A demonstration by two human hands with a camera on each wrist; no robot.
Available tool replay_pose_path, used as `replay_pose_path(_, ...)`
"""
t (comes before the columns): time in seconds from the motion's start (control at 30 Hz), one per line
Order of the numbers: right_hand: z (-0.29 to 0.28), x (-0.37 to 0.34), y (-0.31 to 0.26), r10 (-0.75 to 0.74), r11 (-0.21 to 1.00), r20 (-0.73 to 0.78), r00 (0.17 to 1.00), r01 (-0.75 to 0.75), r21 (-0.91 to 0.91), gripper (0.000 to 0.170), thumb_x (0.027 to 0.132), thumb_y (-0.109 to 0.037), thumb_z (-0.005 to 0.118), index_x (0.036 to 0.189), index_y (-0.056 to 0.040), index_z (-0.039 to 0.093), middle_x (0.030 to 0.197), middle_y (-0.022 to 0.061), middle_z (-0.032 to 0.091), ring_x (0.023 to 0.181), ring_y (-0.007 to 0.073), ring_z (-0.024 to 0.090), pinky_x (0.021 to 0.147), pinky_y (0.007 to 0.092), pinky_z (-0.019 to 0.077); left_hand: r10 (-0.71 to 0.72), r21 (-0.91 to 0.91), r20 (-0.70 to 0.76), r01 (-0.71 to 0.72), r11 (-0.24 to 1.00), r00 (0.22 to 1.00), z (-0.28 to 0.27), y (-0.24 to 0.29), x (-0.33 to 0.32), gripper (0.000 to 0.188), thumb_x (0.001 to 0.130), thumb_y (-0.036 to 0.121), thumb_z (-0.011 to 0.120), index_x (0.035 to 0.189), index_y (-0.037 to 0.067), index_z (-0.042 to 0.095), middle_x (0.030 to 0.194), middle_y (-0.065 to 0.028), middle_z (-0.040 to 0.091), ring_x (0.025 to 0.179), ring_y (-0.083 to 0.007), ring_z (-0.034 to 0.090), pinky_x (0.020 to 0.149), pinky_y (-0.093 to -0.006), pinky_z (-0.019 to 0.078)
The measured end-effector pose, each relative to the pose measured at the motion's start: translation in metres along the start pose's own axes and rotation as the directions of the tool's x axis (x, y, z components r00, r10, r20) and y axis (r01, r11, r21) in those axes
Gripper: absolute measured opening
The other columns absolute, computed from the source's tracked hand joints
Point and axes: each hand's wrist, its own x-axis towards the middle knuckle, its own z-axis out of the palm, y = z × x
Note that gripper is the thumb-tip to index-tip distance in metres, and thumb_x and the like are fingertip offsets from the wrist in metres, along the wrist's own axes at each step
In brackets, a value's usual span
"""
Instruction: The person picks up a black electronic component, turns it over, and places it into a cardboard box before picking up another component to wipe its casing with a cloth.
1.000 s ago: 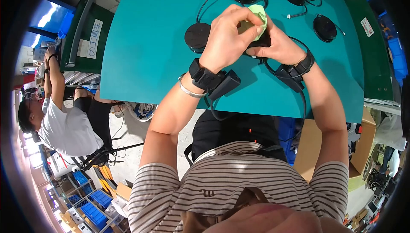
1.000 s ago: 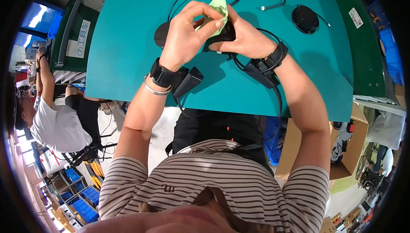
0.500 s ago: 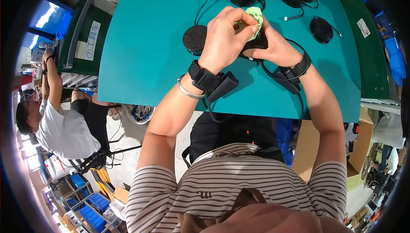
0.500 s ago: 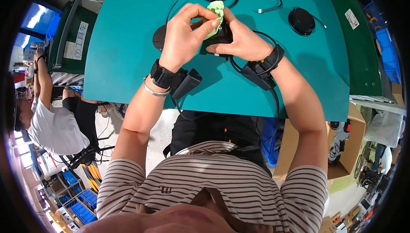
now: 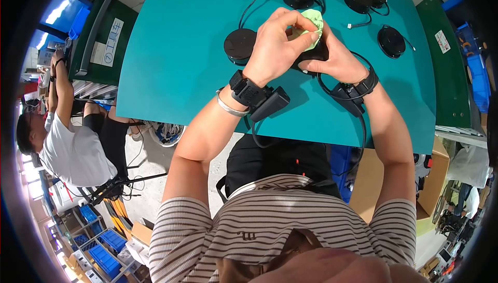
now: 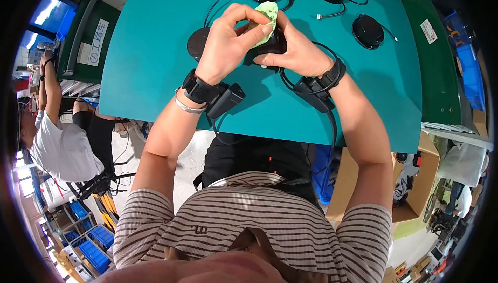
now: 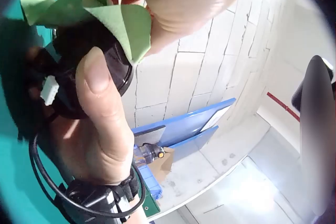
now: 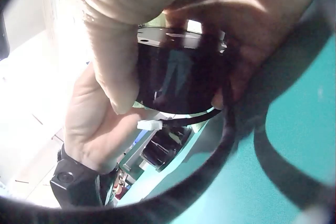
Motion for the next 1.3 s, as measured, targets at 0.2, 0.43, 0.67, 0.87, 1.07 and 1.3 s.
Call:
replay_pose_path(0.2,0.001,0.001,-0.005,0.095,0.973,0.01,0.995,-0.095,0.211,0.091,0.079,-0.007,0.076,0.149,-0.0017,0.018,0.13,0.0111,0.047,0.119,0.0171,0.05,0.094,0.0316,0.05,0.093,0.018,-0.013,-0.093,0.995,0.996,0.005,-0.007,-0.001,0.016,0.087,0.008,0.07,0.102,0.004,0.066,0.112,-0.0069,0.055,0.107,-0.0175,0.058,0.089,-0.0299,0.0504)
replay_pose_path(0.43,-0.001,0.0,-0.002,0.078,0.987,0.005,0.997,-0.078,0.14,0.085,0.08,-0.009,0.076,0.146,-0.0019,0.023,0.126,0.0106,0.051,0.116,0.0178,0.053,0.097,0.0333,0.0476,0.117,-0.021,0.094,-0.116,0.993,0.989,0.012,-0.017,-0.003,0.031,0.095,0.018,0.059,0.125,0.009,0.063,0.135,-0.0154,0.053,0.13,-0.025,0.047,0.104,-0.0372,0.0422)
replay_pose_path(0.67,-0.002,-0.001,-0.002,0.153,0.966,0.029,0.988,-0.155,0.207,0.082,0.081,-0.011,0.076,0.144,0.0005,0.025,0.127,0.011,0.051,0.119,0.0193,0.051,0.101,0.0349,0.0449,0.111,-0.039,0.152,-0.107,0.994,0.982,0.005,-0.013,-0.001,0.032,0.095,0.017,0.059,0.126,0.009,0.064,0.133,-0.0167,0.055,0.129,-0.0243,0.049,0.102,-0.036,0.0432)
replay_pose_path(0.87,-0.002,0.0,0.006,0.091,0.99,0.008,0.996,-0.092,0.108,0.083,0.08,-0.016,0.077,0.143,0.0008,0.026,0.131,0.0125,0.048,0.125,0.0216,0.047,0.107,0.0367,0.0393,0.111,-0.051,0.12,-0.105,0.993,0.987,0.006,-0.012,0.0,0.03,0.096,0.015,0.059,0.124,0.009,0.066,0.133,-0.0165,0.056,0.129,-0.0239,0.05,0.102,-0.0358,0.0441)
replay_pose_path(1.07,-0.001,-0.001,-0.004,0.124,0.971,0.009,0.992,-0.123,0.206,0.082,0.08,-0.016,0.077,0.143,0.0006,0.027,0.13,0.0128,0.049,0.123,0.0216,0.048,0.105,0.0362,0.0407,0.133,-0.036,0.212,-0.129,0.991,0.968,0.002,-0.013,0.003,0.03,0.095,0.015,0.061,0.124,0.009,0.066,0.134,-0.0164,0.055,0.131,-0.0241,0.047,0.101,-0.0347,0.0443)
replay_pose_path(1.3,-0.001,-0.001,0.002,0.051,0.998,-0.025,0.998,-0.051,0.03,0.083,0.08,-0.016,0.078,0.143,0.0006,0.026,0.127,0.0124,0.05,0.12,0.0207,0.05,0.102,0.0357,0.0434,0.121,-0.058,0.112,-0.115,0.992,0.986,0.006,-0.014,0.001,0.028,0.095,0.016,0.059,0.121,0.011,0.067,0.13,-0.0171,0.057,0.121,-0.0269,0.055,0.097,-0.0355,0.047)
